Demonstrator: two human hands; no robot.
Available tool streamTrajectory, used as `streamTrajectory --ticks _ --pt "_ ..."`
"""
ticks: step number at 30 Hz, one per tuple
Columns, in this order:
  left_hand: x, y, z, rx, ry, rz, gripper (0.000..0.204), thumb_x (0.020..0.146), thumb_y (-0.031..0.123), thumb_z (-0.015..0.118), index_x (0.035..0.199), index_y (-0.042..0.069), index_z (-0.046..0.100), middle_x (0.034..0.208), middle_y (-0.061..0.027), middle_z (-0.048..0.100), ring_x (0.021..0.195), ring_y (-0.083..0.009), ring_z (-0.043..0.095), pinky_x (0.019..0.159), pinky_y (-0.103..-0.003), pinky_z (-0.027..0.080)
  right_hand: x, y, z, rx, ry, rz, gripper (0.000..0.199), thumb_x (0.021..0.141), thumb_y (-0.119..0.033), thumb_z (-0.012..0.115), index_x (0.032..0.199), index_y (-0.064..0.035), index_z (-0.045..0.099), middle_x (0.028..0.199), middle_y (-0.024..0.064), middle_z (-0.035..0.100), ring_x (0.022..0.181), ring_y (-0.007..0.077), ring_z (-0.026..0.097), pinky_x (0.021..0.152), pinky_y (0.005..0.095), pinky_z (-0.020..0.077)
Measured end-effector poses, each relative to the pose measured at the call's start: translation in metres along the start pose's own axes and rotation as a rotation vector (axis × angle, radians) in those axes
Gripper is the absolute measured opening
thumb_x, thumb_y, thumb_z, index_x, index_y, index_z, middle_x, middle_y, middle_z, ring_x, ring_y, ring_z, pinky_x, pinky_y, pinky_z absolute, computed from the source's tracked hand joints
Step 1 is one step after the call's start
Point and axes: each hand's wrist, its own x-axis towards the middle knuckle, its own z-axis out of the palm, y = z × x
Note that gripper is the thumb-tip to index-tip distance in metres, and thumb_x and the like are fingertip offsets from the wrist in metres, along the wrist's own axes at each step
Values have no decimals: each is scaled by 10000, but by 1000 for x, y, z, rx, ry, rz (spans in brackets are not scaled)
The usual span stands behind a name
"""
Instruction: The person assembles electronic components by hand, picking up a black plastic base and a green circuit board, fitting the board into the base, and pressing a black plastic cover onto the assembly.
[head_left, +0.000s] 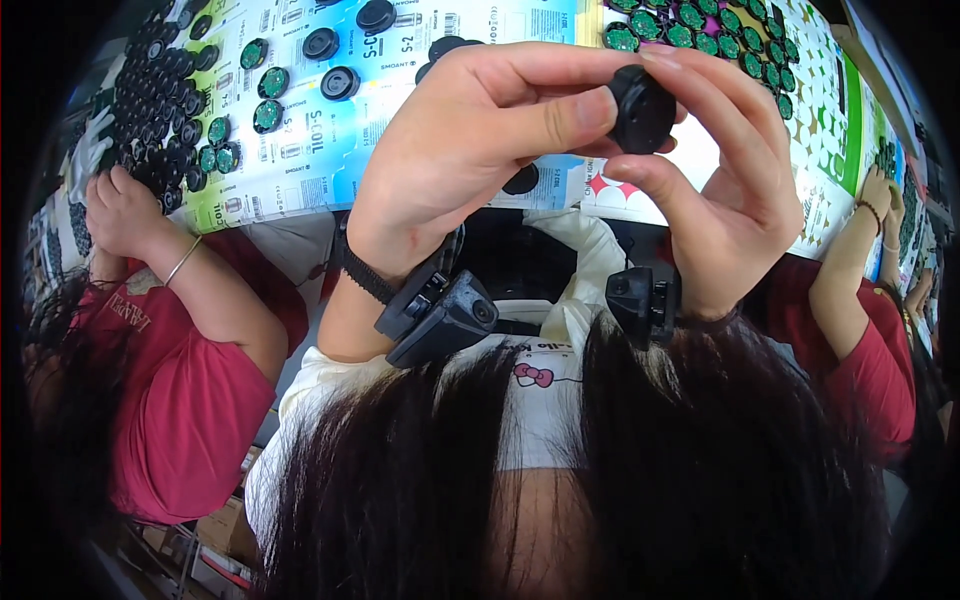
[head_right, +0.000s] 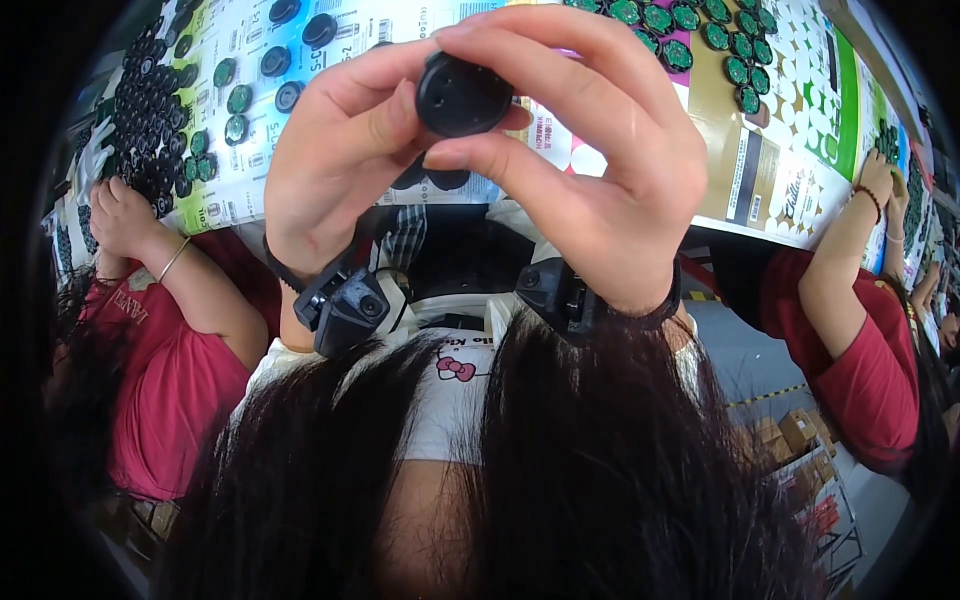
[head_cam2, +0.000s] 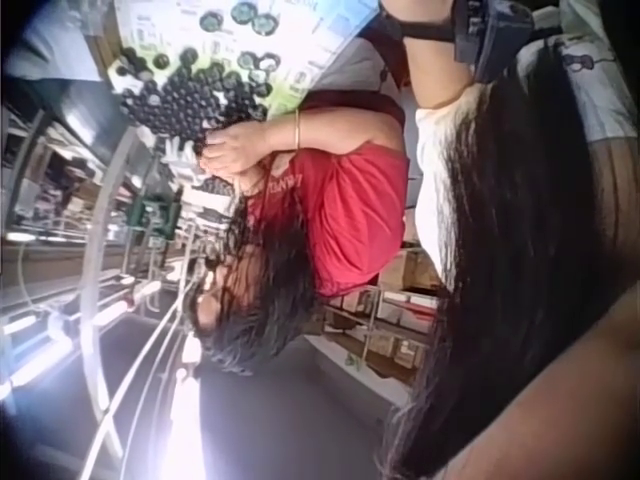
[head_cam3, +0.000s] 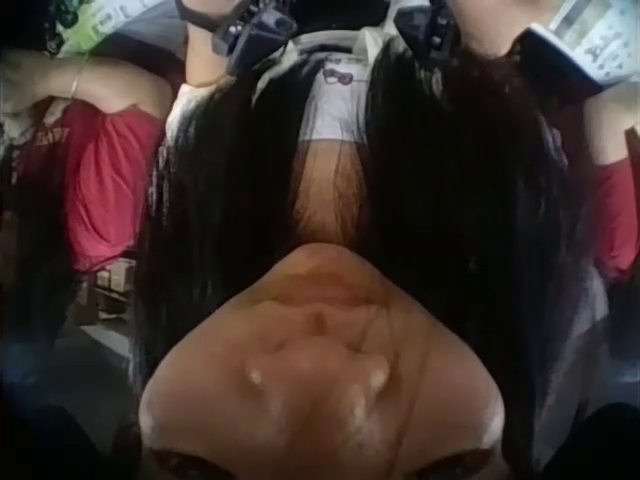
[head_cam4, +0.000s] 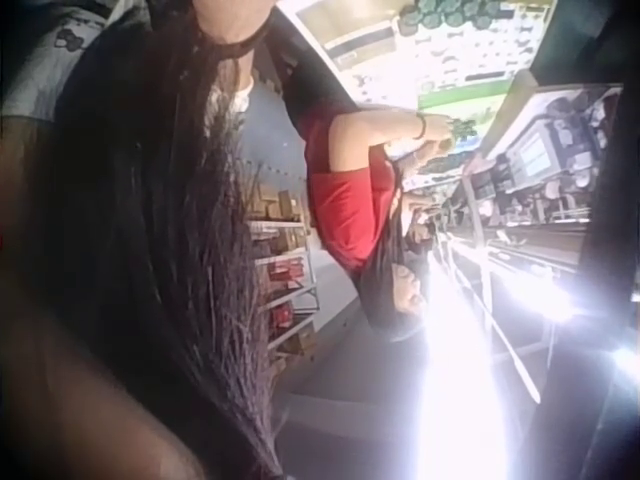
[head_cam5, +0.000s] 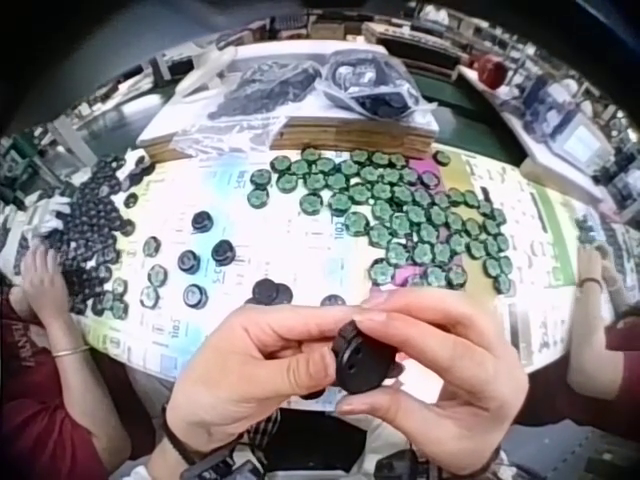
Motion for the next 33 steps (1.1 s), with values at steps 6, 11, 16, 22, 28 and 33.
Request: streamTrajectory --ticks 6,11,16,22,28,33 --pt "-2 0 -2 5 -6 -5 490 814 309 512 1130 -57 434 997 -177 550 923 -245 554 807 -312 439 3 -2 -3 -9 -47 -68 458 565 26 690 1001 56 549 1015 155 538 959 242 508 833 318 395" --pt "-2 -1 -4 40 -15 9 500 814 311 511 1137 -61 427 996 -180 549 932 -247 550 818 -316 433 1 9 2 4 -8 -144 460 563 36 685 1003 54 550 1013 157 540 958 243 508 834 318 394" --pt "-4 4 2 60 53 20 449 831 255 503 1136 -66 427 981 -169 555 922 -234 552 819 -305 429 2 -5 3 -87 -51 -19 454 561 50 678 997 53 551 1023 161 537 973 246 503 841 328 392" --pt "-12 7 25 295 247 107 295 849 101 467 1093 -63 457 921 -141 569 876 -194 563 782 -262 442 -9 24 17 -136 44 -178 395 603 52 646 986 61 550 1007 163 548 938 246 526 799 319 426" --pt "-8 -11 23 589 405 333 167 761 -34 480 916 -20 541 754 -121 575 678 -192 586 607 -232 450 -13 22 27 293 125 36 289 667 10 621 954 -6 596 916 91 590 779 177 574 675 231 461" --pt "-8 -18 21 704 399 283 168 794 -61 437 929 -67 536 846 -91 574 734 -137 574 667 -223 474 -20 24 32 391 93 351 237 749 6 558 985 12 578 907 99 599 771 153 583 682 217 458"
